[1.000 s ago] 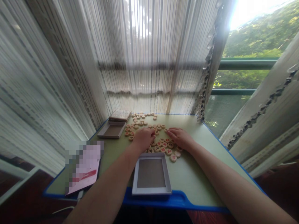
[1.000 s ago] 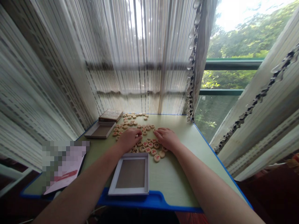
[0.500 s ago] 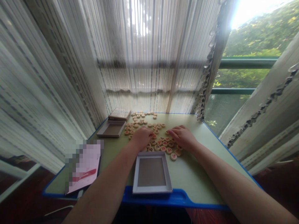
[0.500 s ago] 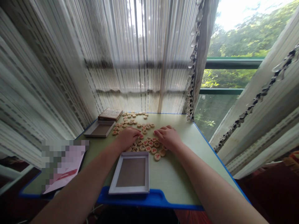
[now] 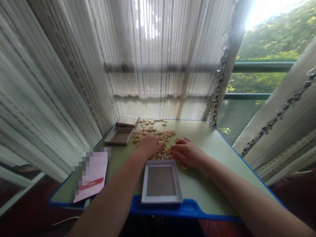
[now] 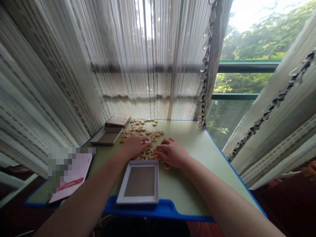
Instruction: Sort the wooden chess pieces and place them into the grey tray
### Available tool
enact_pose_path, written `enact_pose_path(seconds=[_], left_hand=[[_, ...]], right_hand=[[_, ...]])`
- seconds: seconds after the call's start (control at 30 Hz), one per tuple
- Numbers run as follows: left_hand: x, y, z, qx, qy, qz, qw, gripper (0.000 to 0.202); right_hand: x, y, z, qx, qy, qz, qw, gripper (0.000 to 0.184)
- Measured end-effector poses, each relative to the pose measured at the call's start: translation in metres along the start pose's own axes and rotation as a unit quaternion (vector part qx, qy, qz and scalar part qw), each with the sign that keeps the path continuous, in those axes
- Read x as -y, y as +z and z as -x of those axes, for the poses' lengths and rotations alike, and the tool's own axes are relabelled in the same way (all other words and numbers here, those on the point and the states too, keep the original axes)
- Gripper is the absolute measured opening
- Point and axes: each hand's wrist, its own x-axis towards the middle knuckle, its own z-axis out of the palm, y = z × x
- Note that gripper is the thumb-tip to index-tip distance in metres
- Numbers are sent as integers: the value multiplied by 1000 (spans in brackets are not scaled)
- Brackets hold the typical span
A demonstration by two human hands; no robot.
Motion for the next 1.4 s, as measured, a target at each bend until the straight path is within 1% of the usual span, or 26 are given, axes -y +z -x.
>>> enact_pose_path(seconds=[0.1,0.13,0.2,0.27,0.33,0.37,0.4,0.47,0.53,0.63,0.73,0.8,0.87,0.93,1.03,1.13,1.27,1.33,1.4], left_hand=[[-2,11,-6,14,48,-4,999,26],[-2,13,-7,17,56,-2,998,26],[-1,13,-7,16,61,10,998,34],[1,8,-5,3,49,28,998,41],[6,-3,-2,-17,18,41,999,43],[9,-9,0,-27,1,42,999,40],[14,-15,3,-25,-23,38,999,35],[23,-26,8,19,-72,27,997,28],[31,-33,14,64,-106,0,992,24],[34,-35,23,129,-88,-32,987,31],[28,-36,31,174,-81,-12,981,49],[24,-40,34,198,-72,18,977,59],[22,-44,37,216,-68,33,974,65],[21,-47,37,212,-72,22,974,67],[21,-44,35,195,-71,-13,978,57],[21,-36,31,171,-75,-13,982,46],[20,-26,25,110,-83,3,991,42],[20,-23,22,91,-72,13,993,39],[21,-23,20,81,-56,22,995,36]], right_hand=[[-2,2,-1,-16,17,-2,1000,33],[-3,2,-1,-20,27,-2,999,34],[-4,2,0,-23,44,-3,999,37],[-5,1,1,-16,43,-6,999,37],[-4,-1,3,5,23,-13,1000,37],[-4,-1,3,17,11,-19,1000,37],[-3,-1,3,29,2,-25,999,36],[-2,1,3,39,-3,-36,999,33],[-2,6,1,27,13,-42,999,31],[-3,14,-2,1,40,-44,998,30],[-4,15,-4,-28,53,-35,998,28],[-3,11,-3,-35,42,-30,998,26],[-1,7,-1,-9,6,-25,1000,26],[1,5,0,19,-24,-10,999,29],[-1,11,-3,21,-17,7,1000,33],[-8,19,-8,-2,13,12,1000,31],[-18,19,-10,-53,52,15,997,30],[-18,15,-8,-72,51,12,996,29],[-14,10,-5,-78,34,1,996,29]])
